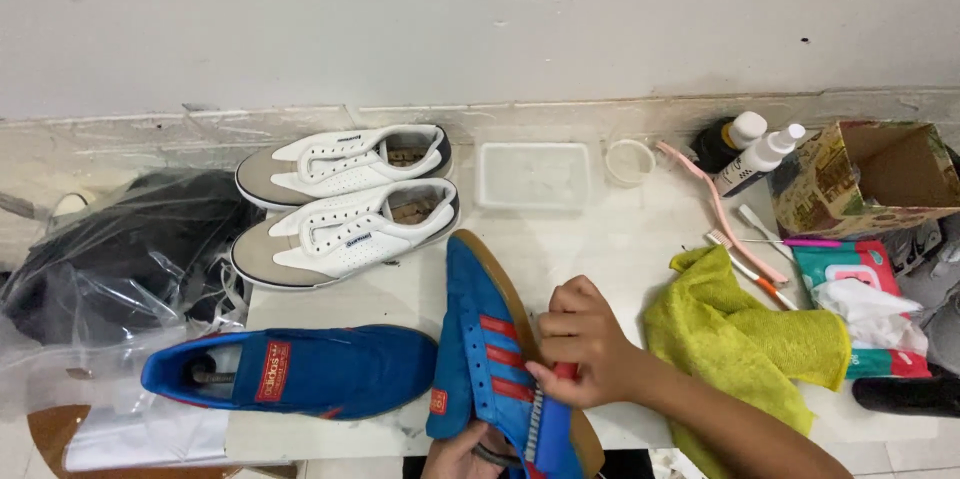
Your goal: Cleaning the upper part of a blue shoe by wiping it with a cloth and scrubbing it with a small brush dipped in cleaning solution.
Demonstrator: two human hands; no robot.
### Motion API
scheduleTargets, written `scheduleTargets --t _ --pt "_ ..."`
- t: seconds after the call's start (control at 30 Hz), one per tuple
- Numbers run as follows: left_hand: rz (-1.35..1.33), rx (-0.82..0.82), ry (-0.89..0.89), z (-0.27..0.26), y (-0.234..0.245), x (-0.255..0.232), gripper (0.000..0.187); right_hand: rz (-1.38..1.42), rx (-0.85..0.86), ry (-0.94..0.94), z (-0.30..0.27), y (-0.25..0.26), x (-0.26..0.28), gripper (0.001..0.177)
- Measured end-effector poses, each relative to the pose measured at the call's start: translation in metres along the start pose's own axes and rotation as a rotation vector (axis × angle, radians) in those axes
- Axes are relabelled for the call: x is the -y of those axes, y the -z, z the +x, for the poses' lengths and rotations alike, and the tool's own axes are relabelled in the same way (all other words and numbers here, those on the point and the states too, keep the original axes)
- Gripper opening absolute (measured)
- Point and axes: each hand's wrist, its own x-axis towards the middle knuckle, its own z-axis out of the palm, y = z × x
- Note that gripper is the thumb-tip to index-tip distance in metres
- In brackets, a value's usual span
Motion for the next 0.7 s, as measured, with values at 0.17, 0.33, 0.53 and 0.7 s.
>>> scheduleTargets --t 0.17,0.33,0.53,0.7 --pt "0.151 -0.209 0.119 0.005 -0.029 -0.03 0.061 -0.25 -0.15 -0.032 -0.008 0.015 -0.016 0.026" --pt "0.449 -0.497 0.224 0.016 -0.023 -0.047 0.046 -0.309 -0.19 -0.059 0.005 0.037 -0.011 0.023" --pt "0.46 -0.327 0.195 0.028 -0.044 -0.058 0.048 0.031 0.011 -0.214 0.013 0.024 -0.032 0.019" --pt "1.204 -0.323 -0.127 -0.01 -0.078 -0.073 0.043 0.116 -0.111 -0.388 0.007 0.012 -0.04 0.022"
